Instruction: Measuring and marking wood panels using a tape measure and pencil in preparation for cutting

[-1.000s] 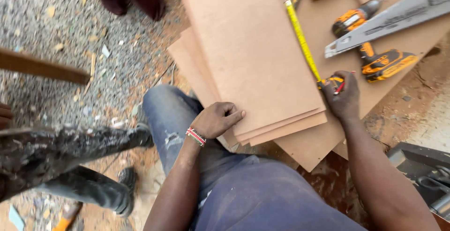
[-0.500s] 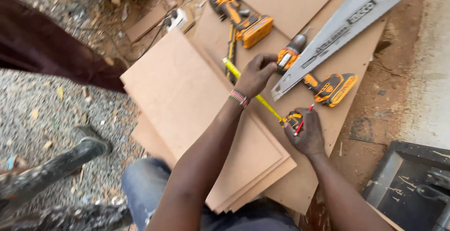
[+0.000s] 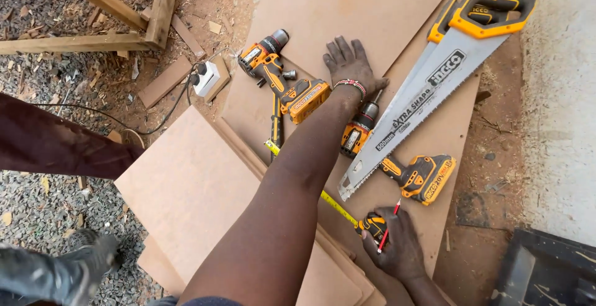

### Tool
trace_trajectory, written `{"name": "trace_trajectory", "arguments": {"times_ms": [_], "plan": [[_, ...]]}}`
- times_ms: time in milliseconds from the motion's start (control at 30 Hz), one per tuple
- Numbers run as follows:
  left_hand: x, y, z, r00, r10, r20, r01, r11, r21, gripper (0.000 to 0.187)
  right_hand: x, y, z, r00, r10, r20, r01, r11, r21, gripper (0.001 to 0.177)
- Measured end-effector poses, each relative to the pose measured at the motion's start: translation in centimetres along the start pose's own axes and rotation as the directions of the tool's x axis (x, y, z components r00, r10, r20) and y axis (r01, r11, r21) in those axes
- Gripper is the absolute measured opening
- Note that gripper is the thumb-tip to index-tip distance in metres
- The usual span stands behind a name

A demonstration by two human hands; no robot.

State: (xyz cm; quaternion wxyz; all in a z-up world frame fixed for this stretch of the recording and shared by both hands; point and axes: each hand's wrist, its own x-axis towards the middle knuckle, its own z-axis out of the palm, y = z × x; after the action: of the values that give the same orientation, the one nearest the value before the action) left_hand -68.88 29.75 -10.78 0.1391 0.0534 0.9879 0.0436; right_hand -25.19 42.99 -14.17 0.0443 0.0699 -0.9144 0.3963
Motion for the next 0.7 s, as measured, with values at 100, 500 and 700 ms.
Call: {"name": "trace_trajectory", "arguments": {"times_ms": [100,500,700], "plan": [[2.7,-1.7,1.8,0.99,0.069,-0.12,-0.062,0.997,0.054,0.155,-0.2,0.7,0.3,0.999,0.013,0.033,-0.013,1.0,-0.005,0.062],[14.7,-6.3,-2.7,0.935,0.029,-0.353,-0.033,0.999,-0.005,0.13,-0.1,0.6,0.2,0.997,0.038,0.07,-0.041,0.998,0.041,0.065],[11.5,-12.5,-5.9,0.968,-0.249,0.001,0.249,0.967,-0.059,0.185,-1.0,1.2,0.6,0.983,0.137,0.119,-0.139,0.99,0.008,0.064]]}}
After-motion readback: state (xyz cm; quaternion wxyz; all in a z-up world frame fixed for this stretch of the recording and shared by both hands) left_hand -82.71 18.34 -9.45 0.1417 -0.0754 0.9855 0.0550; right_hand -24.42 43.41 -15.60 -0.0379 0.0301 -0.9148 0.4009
